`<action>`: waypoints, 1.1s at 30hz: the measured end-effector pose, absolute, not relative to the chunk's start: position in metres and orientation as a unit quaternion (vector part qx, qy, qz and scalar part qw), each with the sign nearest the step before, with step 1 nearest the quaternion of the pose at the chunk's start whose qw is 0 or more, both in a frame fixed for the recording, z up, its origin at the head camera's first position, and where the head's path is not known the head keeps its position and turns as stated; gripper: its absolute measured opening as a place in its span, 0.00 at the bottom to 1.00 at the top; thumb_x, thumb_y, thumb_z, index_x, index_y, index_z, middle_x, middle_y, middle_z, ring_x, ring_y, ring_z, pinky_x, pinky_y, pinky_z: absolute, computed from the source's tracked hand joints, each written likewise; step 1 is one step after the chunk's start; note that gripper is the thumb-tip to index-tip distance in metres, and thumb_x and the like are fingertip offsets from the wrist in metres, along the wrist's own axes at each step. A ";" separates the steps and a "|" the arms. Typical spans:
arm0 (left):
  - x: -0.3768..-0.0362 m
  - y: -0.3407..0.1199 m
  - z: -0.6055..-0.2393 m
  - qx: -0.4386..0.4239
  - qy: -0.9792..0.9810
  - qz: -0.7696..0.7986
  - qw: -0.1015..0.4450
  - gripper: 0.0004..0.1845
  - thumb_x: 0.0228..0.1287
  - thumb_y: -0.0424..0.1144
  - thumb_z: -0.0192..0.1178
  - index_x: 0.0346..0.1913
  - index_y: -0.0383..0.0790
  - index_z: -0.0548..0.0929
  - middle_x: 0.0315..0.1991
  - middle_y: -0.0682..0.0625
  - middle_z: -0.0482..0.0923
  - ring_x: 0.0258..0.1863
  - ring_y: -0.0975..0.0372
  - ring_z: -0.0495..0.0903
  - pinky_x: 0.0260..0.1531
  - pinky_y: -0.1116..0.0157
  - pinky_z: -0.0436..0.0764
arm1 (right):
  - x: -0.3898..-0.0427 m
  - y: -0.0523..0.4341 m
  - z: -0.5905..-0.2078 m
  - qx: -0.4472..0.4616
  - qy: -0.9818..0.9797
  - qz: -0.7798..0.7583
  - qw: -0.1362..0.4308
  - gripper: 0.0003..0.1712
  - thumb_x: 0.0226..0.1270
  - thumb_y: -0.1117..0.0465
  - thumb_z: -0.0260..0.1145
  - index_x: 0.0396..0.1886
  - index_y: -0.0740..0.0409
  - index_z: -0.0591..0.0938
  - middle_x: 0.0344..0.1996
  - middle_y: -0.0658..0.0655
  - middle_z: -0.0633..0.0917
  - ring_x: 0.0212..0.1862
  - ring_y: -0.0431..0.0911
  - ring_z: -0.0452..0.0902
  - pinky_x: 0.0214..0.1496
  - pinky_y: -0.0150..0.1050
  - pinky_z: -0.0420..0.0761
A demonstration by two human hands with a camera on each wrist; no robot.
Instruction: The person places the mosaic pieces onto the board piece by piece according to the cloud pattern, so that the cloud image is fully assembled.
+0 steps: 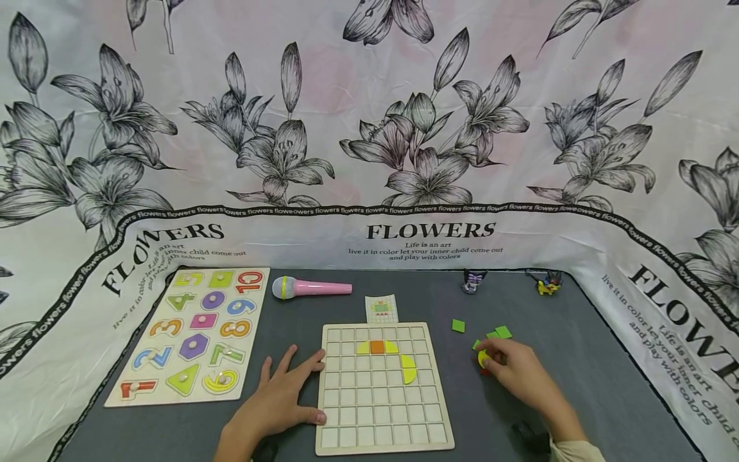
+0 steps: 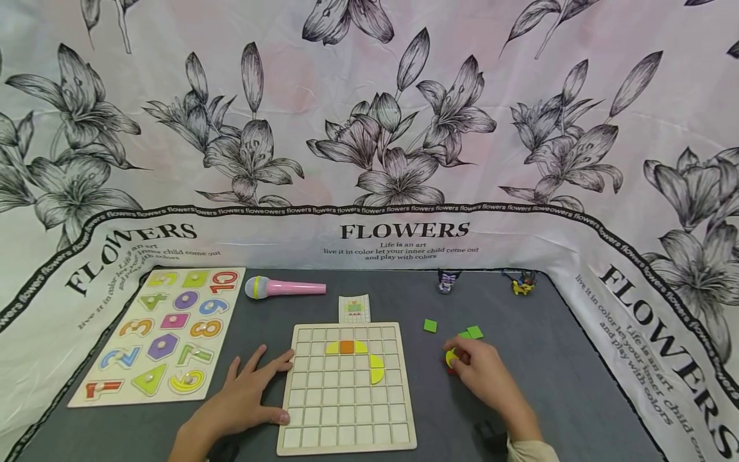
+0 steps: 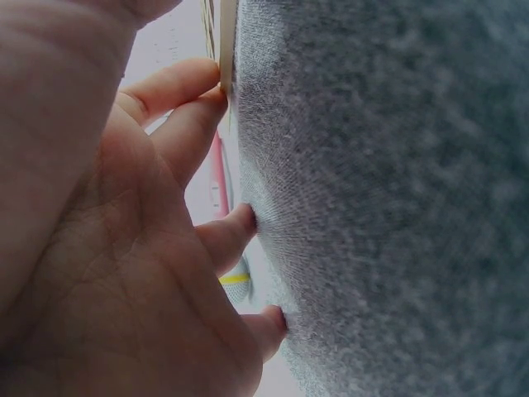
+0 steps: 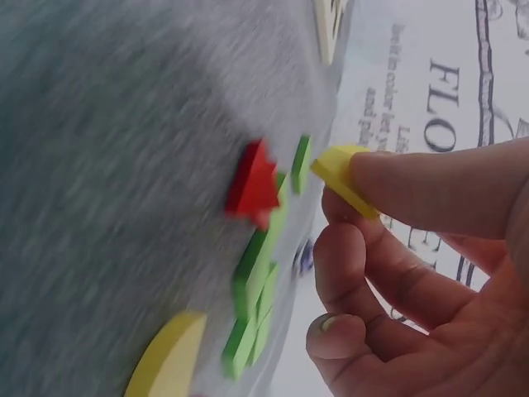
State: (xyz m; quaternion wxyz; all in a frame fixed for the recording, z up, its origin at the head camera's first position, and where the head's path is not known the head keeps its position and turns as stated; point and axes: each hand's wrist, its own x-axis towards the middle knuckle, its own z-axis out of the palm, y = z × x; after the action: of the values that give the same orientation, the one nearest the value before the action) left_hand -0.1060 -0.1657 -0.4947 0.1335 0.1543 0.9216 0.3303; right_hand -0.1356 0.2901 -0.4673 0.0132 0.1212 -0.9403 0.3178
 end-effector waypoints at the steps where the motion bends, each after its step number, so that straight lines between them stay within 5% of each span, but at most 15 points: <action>1: -0.106 -0.166 -0.495 0.154 0.921 0.331 0.134 0.61 0.47 0.59 0.83 0.84 0.48 0.66 0.72 0.56 0.77 0.84 0.36 0.44 0.74 0.28 0.29 | -0.137 0.288 -0.467 0.126 -0.940 0.318 0.011 0.10 0.69 0.72 0.73 0.47 0.59 0.88 0.29 0.45 0.80 0.28 0.38 0.72 0.28 0.37 0.73; 15: -0.106 -0.165 -0.495 0.147 0.923 0.329 0.136 0.62 0.46 0.58 0.84 0.85 0.49 0.65 0.72 0.56 0.77 0.84 0.37 0.44 0.74 0.27 0.30 | -0.152 0.245 -0.463 0.190 -0.917 0.352 0.010 0.11 0.69 0.71 0.74 0.39 0.52 0.82 0.32 0.43 0.82 0.34 0.37 0.76 0.35 0.37 0.78; 33: -0.106 -0.166 -0.494 0.148 0.922 0.331 0.139 0.61 0.47 0.58 0.84 0.85 0.48 0.65 0.72 0.56 0.77 0.84 0.37 0.44 0.74 0.27 0.29 | -0.166 0.186 -0.456 0.266 -0.882 0.387 -0.031 0.06 0.74 0.70 0.69 0.46 0.58 0.83 0.36 0.45 0.84 0.37 0.39 0.76 0.36 0.38 0.77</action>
State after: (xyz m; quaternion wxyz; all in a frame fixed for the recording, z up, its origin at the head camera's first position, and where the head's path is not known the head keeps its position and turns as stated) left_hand -0.1055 -0.1656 -0.4940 0.1394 0.1483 0.9215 0.3307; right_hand -0.1662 0.1864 -0.4563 -0.0312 0.2657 -0.8822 0.3874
